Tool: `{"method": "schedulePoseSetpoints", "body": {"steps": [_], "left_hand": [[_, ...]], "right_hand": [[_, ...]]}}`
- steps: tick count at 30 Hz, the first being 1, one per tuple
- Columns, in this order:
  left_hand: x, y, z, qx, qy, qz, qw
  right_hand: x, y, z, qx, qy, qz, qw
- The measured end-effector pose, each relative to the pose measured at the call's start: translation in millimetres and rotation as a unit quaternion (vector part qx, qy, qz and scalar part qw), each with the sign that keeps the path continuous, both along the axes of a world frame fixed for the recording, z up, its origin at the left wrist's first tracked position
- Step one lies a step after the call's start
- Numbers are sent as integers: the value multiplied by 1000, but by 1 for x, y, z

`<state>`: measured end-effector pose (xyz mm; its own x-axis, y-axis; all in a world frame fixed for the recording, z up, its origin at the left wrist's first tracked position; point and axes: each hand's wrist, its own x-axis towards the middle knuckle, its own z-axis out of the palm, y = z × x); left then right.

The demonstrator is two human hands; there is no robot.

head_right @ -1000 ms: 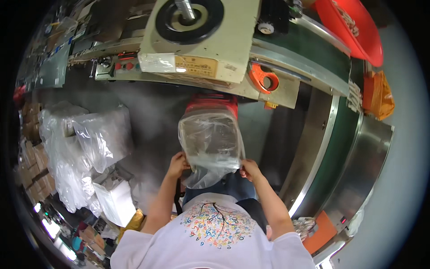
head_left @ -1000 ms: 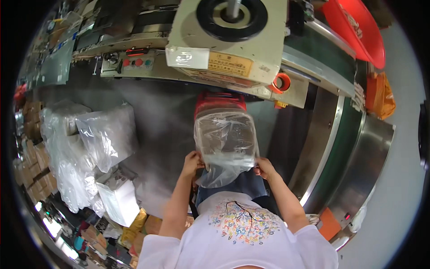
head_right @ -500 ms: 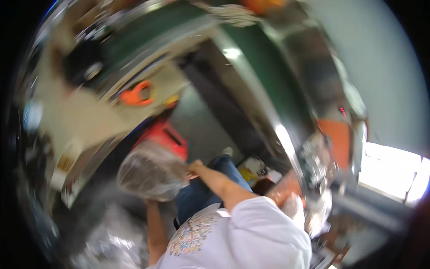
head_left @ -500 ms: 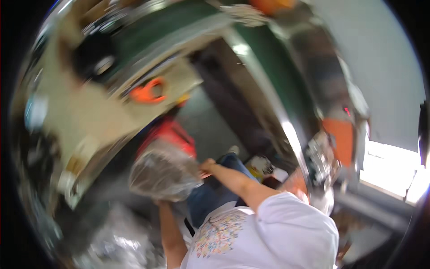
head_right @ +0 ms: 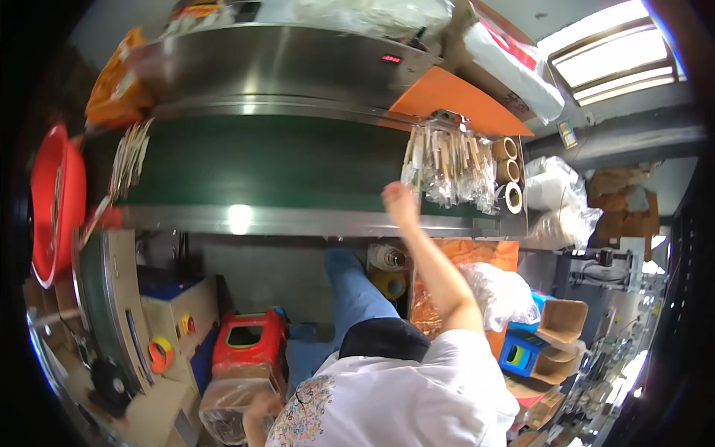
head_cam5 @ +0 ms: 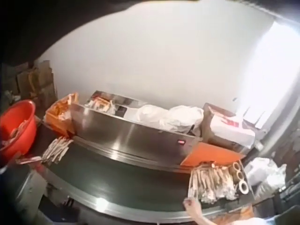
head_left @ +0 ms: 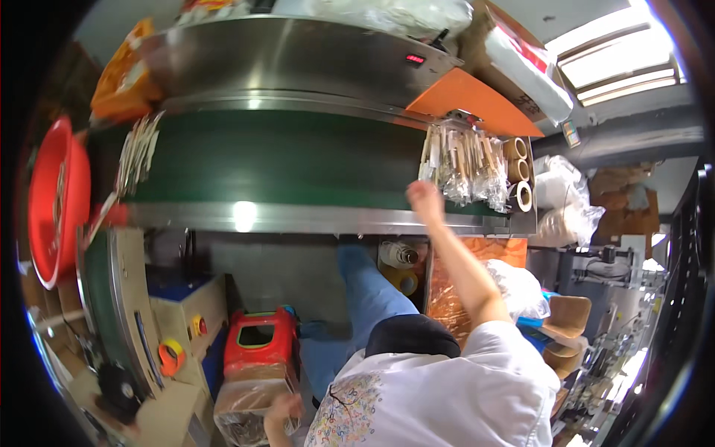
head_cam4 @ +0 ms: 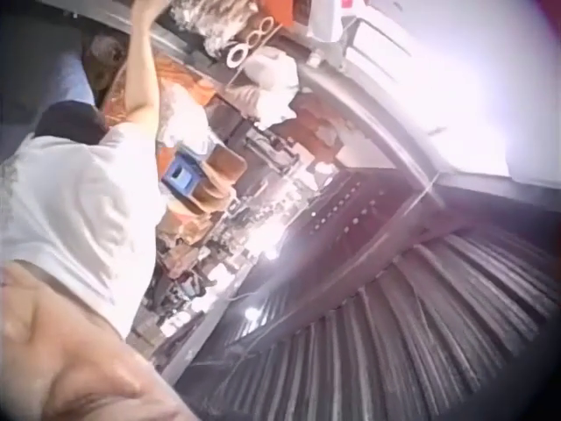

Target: Collect products from a conveyor belt and sorting bowl, place them into plastic bags, and seal the bags.

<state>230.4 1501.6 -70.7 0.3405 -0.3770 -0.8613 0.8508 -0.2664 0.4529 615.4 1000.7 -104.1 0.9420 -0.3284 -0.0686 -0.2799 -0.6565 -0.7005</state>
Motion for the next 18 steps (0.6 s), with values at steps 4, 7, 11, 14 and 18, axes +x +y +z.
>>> {"method": "schedulePoseSetpoints", "body": {"steps": [4, 7, 11, 14, 18], "left_hand": [[219, -123, -77, 88, -96, 115, 985], [361, -249, -134, 107, -252, 58, 960], [487, -450, -111, 82, -255, -11, 963], [513, -512, -133, 92, -256, -1, 962], [529, -577, -122, 142, -201, -71, 967]], "right_hand": [[87, -193, 38, -344, -30, -175, 922], [118, -254, 41, -242, 246, -217, 913], [80, -316, 5, -119, 356, -177, 910], [96, -281, 5, -84, 366, -122, 919], [98, -272, 11, -89, 339, -101, 931]]}}
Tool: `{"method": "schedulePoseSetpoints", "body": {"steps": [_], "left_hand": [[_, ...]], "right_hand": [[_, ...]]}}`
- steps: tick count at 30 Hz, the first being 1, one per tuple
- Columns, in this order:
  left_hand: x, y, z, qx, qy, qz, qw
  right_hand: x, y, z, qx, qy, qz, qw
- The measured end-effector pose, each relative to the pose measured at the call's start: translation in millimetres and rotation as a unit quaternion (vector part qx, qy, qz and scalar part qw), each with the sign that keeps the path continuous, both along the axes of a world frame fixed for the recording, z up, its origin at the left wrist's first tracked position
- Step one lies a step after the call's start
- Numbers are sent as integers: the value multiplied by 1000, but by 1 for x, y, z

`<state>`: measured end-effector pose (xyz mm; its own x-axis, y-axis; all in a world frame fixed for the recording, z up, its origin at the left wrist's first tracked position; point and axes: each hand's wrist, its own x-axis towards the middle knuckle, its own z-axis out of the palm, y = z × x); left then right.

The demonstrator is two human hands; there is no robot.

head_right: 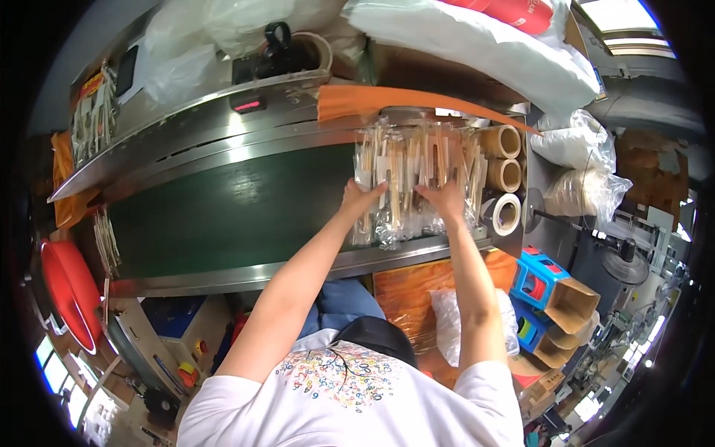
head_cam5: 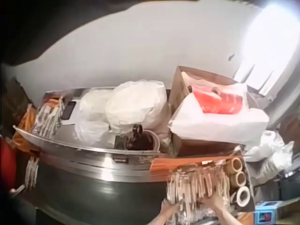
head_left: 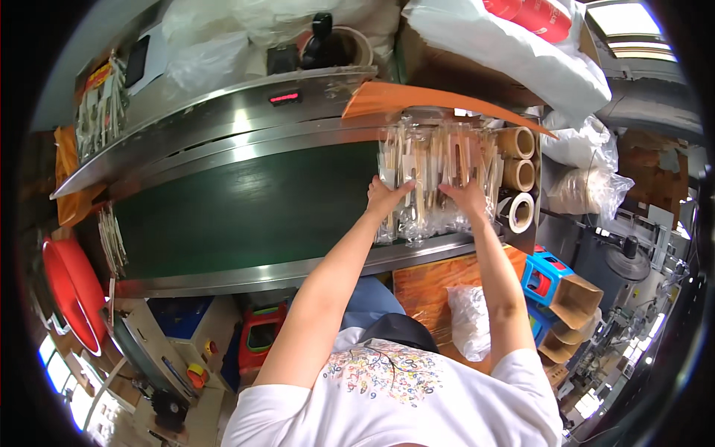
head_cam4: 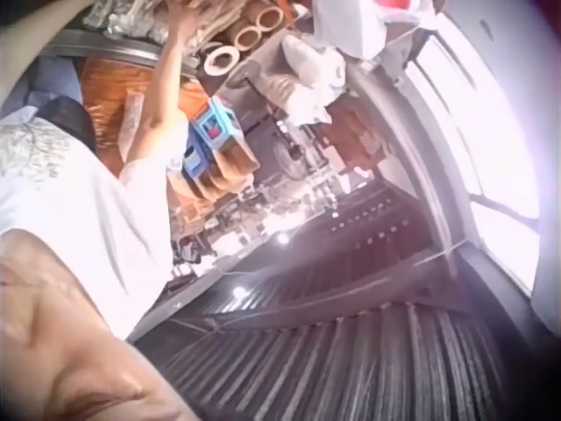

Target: Collect products from a conveyor belt and sorting bowl, place them into plastic bags, and seal the bags.

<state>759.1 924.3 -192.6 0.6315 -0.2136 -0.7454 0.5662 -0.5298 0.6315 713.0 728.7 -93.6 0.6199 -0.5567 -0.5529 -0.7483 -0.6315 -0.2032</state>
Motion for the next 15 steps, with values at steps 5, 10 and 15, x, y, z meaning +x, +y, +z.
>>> {"method": "schedulePoseSetpoints", "body": {"steps": [5, 10, 15], "left_hand": [[16, -18, 17, 58, 62, -67, 994], [6, 7, 10, -119, 124, 95, 981], [21, 92, 53, -243, 177, 190, 935]], "right_hand": [[-14, 6, -17, 94, -152, -74, 981], [-7, 46, -23, 247, -156, -154, 944], [-3, 128, -53, 251, -189, -81, 946]]}}
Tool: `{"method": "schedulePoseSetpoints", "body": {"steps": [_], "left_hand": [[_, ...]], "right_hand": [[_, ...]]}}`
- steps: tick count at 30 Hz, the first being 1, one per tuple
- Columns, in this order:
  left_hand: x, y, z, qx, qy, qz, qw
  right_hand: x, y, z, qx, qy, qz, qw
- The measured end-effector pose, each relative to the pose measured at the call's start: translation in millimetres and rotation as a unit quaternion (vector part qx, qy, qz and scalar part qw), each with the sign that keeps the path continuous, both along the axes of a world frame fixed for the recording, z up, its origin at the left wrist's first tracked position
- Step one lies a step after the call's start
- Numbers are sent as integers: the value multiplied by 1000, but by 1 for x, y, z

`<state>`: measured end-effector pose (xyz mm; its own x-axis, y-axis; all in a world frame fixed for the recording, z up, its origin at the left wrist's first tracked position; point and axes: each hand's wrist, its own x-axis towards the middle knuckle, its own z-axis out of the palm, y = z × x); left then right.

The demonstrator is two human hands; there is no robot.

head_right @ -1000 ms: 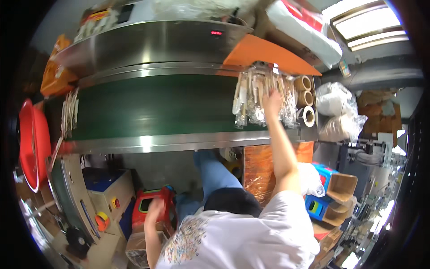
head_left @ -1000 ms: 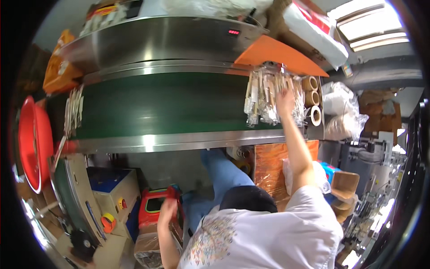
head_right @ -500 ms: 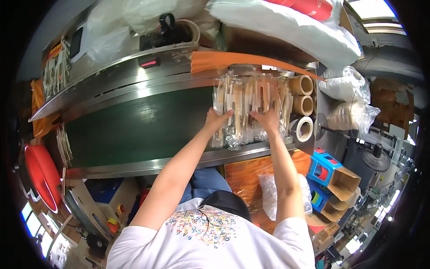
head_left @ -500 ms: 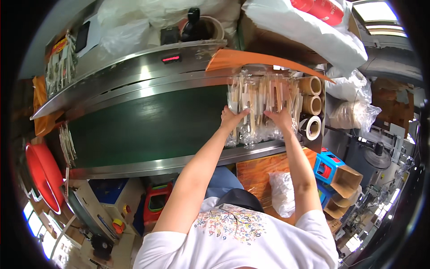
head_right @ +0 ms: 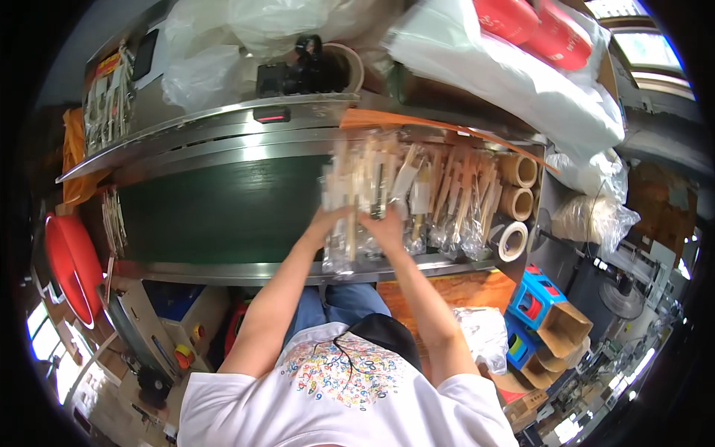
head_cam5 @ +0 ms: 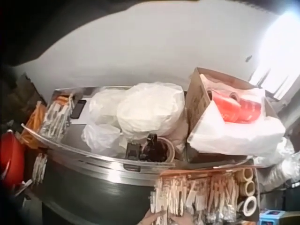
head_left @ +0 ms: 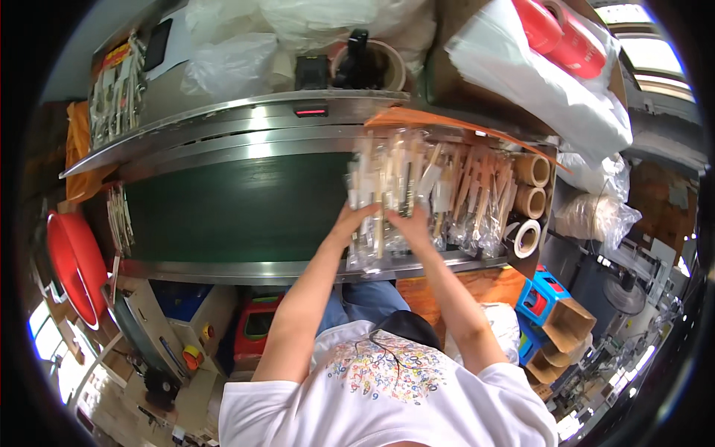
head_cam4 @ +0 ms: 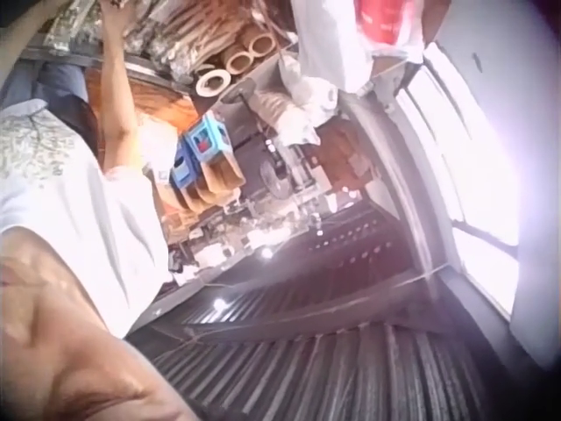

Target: Collect products from a conveyor belt and sorting bowl, place them into plastic bags, and seal the bags.

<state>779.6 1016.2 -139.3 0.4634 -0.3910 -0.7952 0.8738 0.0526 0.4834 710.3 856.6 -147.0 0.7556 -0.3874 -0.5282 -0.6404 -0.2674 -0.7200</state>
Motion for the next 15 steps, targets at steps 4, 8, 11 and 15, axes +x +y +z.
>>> {"method": "schedulePoseSetpoints", "body": {"steps": [4, 8, 11, 15], "left_hand": [[-12, 124, -10, 44, -14, 110, 993], [-13, 229, -18, 140, -89, 149, 975], [4, 280, -18, 260, -165, 133, 942], [21, 310, -21, 696, -254, -116, 661]], "right_hand": [[37, 106, 6, 182, 39, 123, 975], [55, 194, 6, 218, 45, 197, 955], [68, 180, 15, 193, 58, 293, 935], [68, 55, -15, -171, -69, -37, 982]]}}
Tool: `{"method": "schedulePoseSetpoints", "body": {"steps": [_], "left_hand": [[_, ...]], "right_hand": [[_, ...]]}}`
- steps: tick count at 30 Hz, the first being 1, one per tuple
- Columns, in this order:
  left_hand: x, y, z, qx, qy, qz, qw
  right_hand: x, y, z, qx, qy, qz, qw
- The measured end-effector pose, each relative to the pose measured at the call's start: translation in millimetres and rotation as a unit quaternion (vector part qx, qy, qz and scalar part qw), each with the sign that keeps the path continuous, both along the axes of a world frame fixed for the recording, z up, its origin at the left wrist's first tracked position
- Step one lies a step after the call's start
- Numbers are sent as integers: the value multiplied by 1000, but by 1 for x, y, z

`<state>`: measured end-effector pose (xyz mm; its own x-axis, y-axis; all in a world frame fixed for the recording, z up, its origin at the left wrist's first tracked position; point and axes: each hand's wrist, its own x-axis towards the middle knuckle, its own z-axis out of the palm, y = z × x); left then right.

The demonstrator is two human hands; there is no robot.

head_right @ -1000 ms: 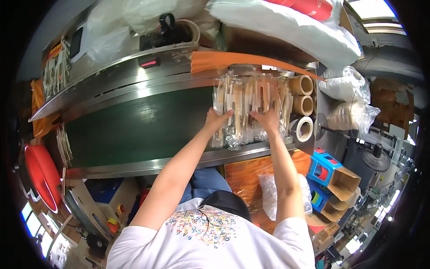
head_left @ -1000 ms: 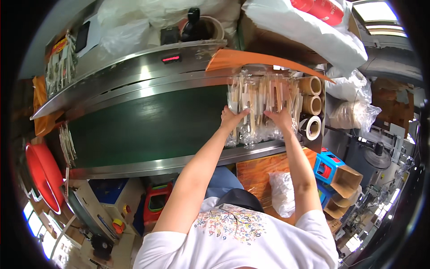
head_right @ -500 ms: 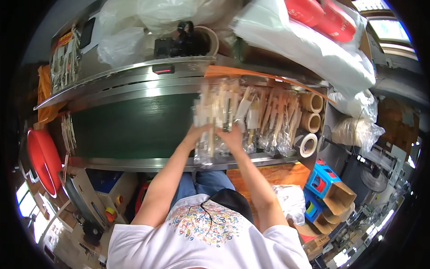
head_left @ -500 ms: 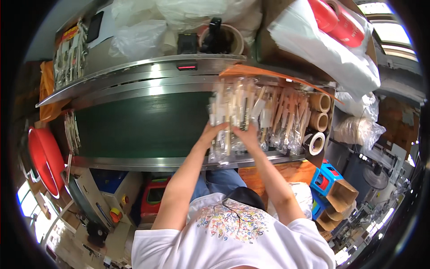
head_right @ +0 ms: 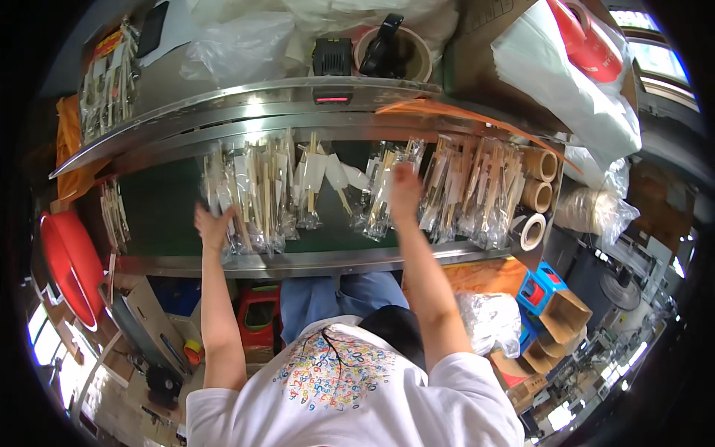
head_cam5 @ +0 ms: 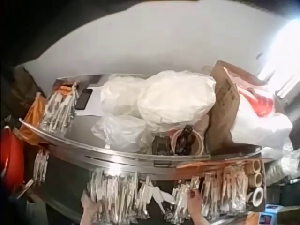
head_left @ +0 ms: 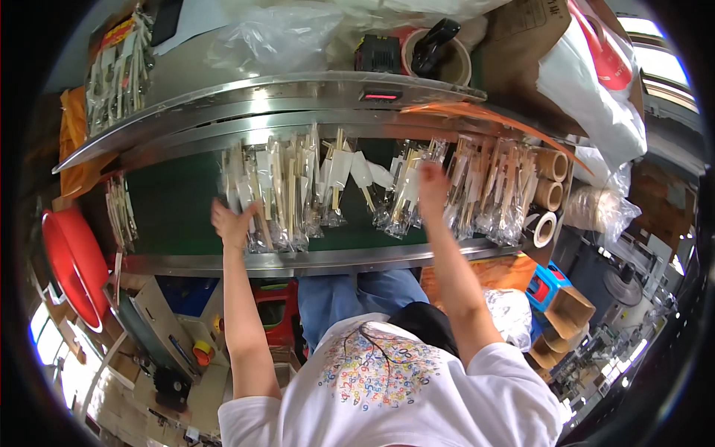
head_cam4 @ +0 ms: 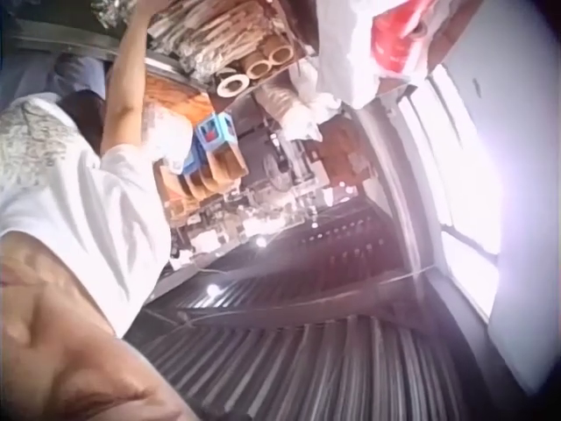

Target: Collect products from a conveyor belt and sorting bowl, place them into plastic bags, and seal the bags.

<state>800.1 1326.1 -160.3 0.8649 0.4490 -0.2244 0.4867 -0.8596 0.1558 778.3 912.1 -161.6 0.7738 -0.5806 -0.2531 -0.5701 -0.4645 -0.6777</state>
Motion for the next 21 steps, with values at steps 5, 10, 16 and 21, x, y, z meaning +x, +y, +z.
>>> {"method": "schedulePoseSetpoints", "body": {"steps": [5, 10, 16, 21], "left_hand": [[38, -126, 50, -131, -181, -255, 941], [-4, -267, 16, -168, -32, -613, 771], [-10, -262, -22, -124, 29, -618, 776], [-13, -188, -11, -158, 78, -616, 768]], "right_hand": [[-48, -116, -17, -211, 164, -43, 963], [-26, -82, -18, -322, 182, 94, 924], [-59, -133, 10, -215, 138, 18, 967], [-82, -137, 25, 107, -11, -253, 961]]}}
